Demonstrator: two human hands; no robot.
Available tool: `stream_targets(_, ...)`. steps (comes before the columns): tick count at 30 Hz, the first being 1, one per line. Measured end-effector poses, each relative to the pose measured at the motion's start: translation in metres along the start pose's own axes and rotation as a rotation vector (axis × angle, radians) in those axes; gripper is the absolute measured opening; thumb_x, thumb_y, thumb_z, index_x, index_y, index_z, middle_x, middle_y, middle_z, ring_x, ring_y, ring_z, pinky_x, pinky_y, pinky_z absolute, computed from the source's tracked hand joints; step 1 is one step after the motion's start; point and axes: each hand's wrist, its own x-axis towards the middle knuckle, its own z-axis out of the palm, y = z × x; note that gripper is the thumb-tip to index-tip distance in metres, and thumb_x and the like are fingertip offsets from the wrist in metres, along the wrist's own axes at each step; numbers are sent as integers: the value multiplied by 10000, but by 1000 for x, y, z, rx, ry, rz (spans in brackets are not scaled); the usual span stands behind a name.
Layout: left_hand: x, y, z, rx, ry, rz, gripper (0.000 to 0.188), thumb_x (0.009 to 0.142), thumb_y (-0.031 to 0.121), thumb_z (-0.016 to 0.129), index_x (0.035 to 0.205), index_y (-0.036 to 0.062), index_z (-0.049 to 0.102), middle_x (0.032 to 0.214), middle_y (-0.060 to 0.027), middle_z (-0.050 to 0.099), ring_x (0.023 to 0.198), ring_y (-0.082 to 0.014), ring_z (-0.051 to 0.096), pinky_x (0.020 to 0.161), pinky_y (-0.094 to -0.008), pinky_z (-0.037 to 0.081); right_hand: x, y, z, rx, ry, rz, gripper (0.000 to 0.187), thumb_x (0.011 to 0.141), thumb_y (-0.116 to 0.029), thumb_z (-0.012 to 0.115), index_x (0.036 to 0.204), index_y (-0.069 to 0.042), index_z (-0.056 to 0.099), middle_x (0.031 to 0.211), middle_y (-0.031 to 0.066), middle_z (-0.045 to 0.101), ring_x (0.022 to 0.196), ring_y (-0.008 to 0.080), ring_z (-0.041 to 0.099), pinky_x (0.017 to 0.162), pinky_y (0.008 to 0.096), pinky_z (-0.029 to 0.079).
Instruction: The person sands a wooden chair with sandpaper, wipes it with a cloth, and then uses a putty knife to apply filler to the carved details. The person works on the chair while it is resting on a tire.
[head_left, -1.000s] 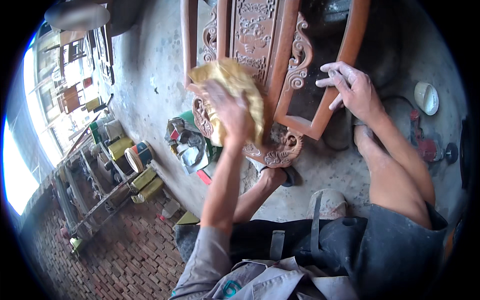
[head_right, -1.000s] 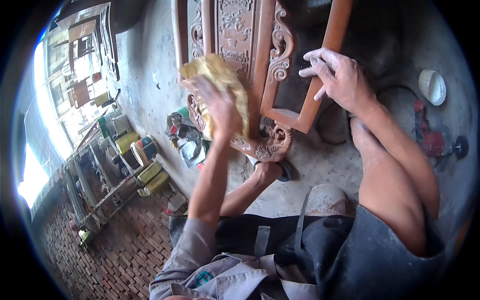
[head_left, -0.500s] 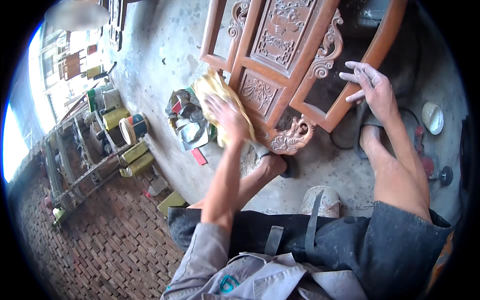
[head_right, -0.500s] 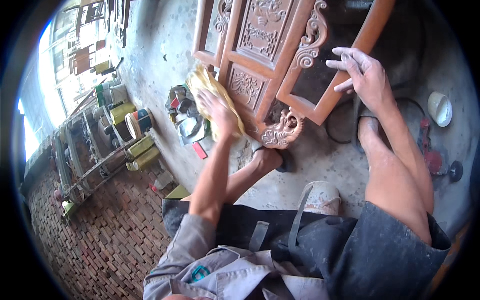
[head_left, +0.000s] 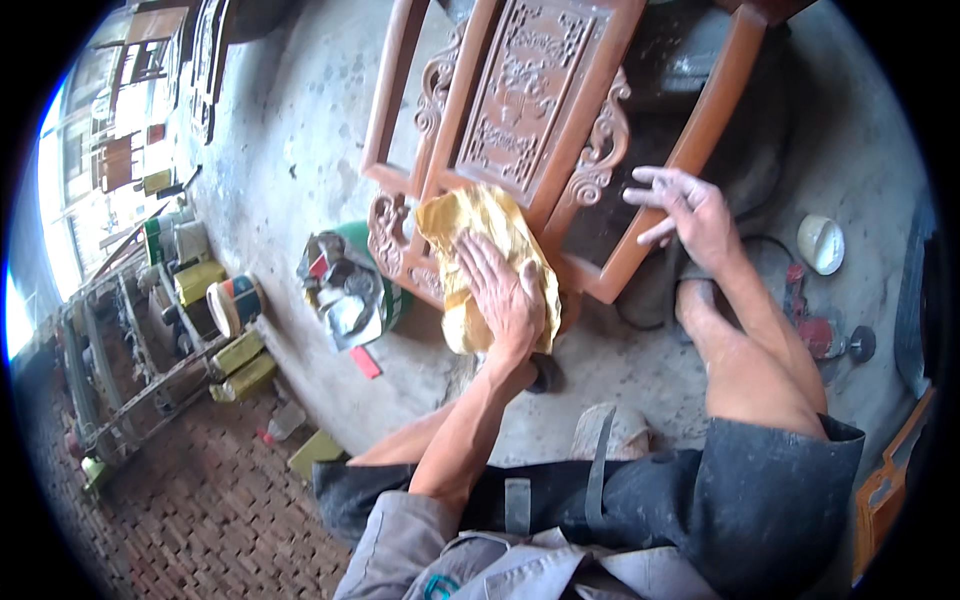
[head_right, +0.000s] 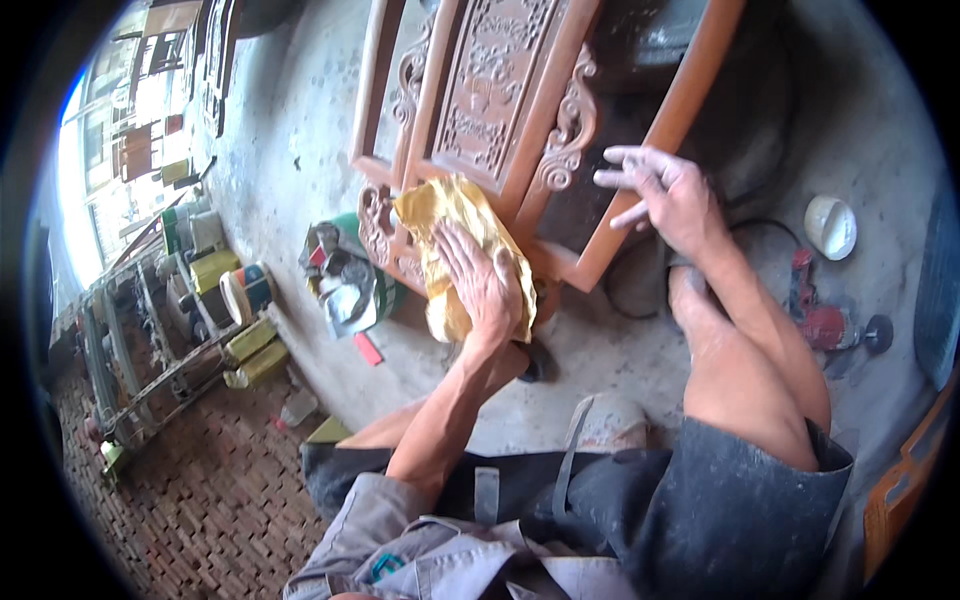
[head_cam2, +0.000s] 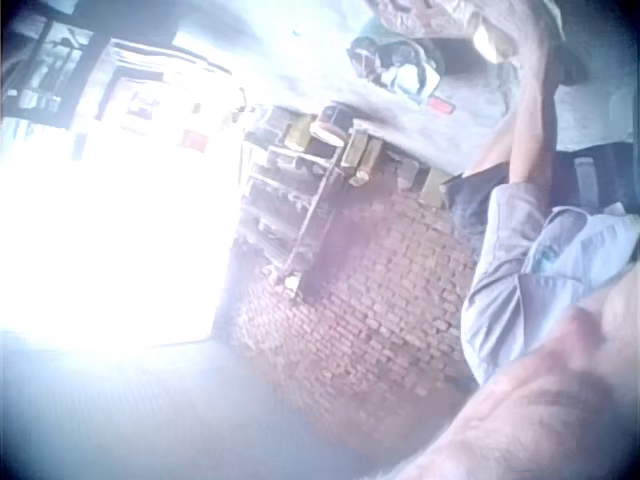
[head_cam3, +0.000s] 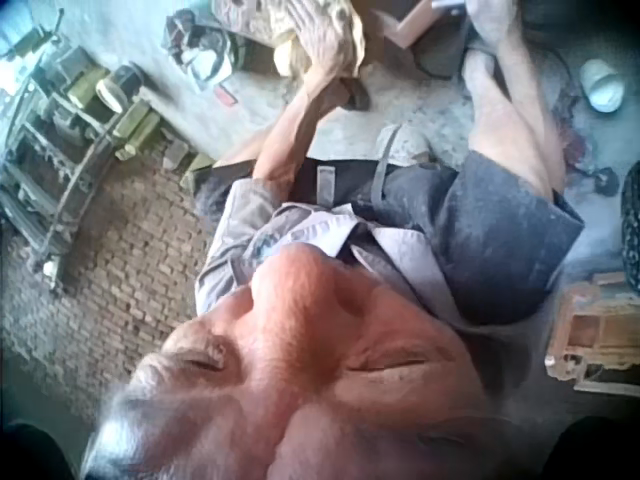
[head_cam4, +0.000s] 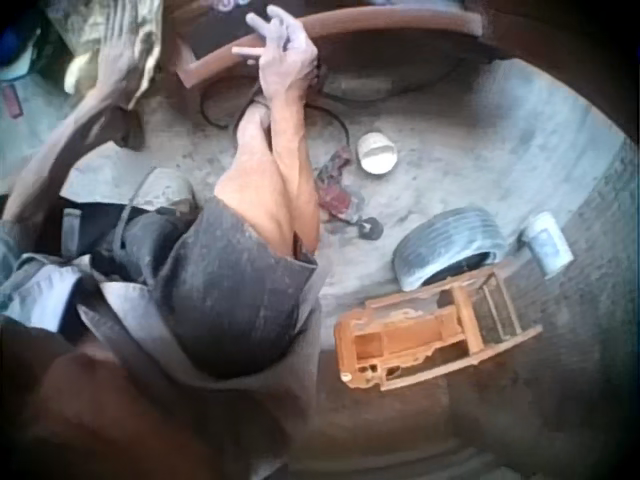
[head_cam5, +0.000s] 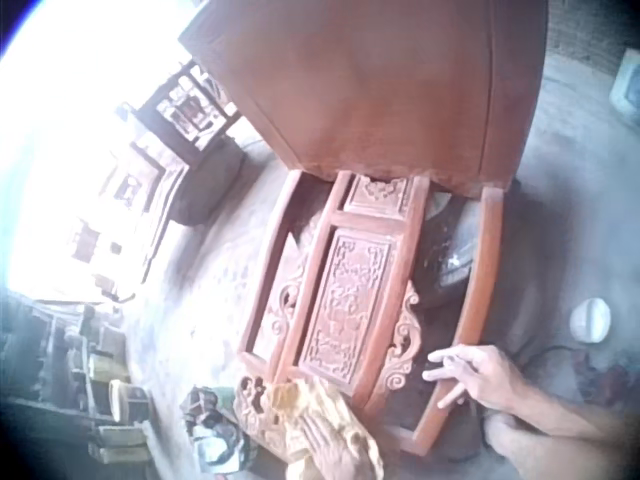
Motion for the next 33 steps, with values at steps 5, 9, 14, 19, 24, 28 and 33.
stream_targets(5, 69, 49, -4, 9, 4, 229, 696, 921, 236, 542, 1492, -51, 265, 1565, -296, 176, 1485, -404, 100, 1205, -519, 61, -16, -19, -2, -638, 92, -726, 443, 1028, -279, 415, 1329, 37, 495, 1233, 219, 633, 1049, 326, 653, 868, 380, 528)
stream_targets(9, 60, 23, -16, -236, 51, 326, 397, 936, 71, 556, 1327, 4, 553, 1453, -209, 462, 1418, -427, 309, 1177, -518, 196, 1, -28, -20, -1207, 57, -838, 810, 934, -420, 554, 1479, 91, 242, 1537, 259, 283, 1425, 416, 289, 1177, 491, 248)
stream_targets(14, 54, -27, -64, -317, -151, 442, 296, 922, 51, 509, 1186, -44, 604, 1306, -220, 589, 1299, -385, 500, 1106, -456, 375, 92, -94, -106, -1468, 347, -816, 660, 1003, -359, 456, 1482, 50, 259, 1502, 269, 343, 1385, 395, 359, 1166, 424, 295)
stream_targets(19, 41, -97, -179, -129, -354, 55, 169, 935, 98, 548, 1058, 27, 640, 1030, -156, 689, 948, -249, 656, 792, -382, 516, 121, -93, -135, -1540, 332, -886, 632, 1015, -409, 429, 1517, -59, 273, 1531, 160, 362, 1402, 313, 365, 1171, 418, 278)
stream_targets(24, -49, -177, -186, -491, -863, -427, 387, 982, 240, 564, 1296, 14, 569, 961, -54, 655, 871, -143, 604, 760, -287, 504, 122, -100, -130, -1633, 230, -891, 700, 1004, -450, 426, 1537, -56, 199, 1584, 159, 250, 1456, 316, 259, 1191, 425, 232)
stream_targets(28, -64, -132, -112, -1168, -534, -767, 580, 973, 474, 570, 1310, 2, 539, 1082, -85, 637, 973, -174, 591, 886, -321, 469, 104, -122, -124, -1811, 85, -704, 743, 1001, -477, 409, 1527, -5, 181, 1587, 176, 228, 1469, 326, 224, 1210, 443, 178)
stream_targets(33, -60, -192, -4, -1555, -343, -843, 563, 941, 452, 627, 1236, -25, 569, 1064, -92, 646, 942, -169, 615, 844, -315, 493, 64, -47, 26, -1475, 497, -711, 739, 962, -372, 445, 1456, 134, 231, 1529, 292, 274, 1452, 377, 245, 1208, 490, 154)
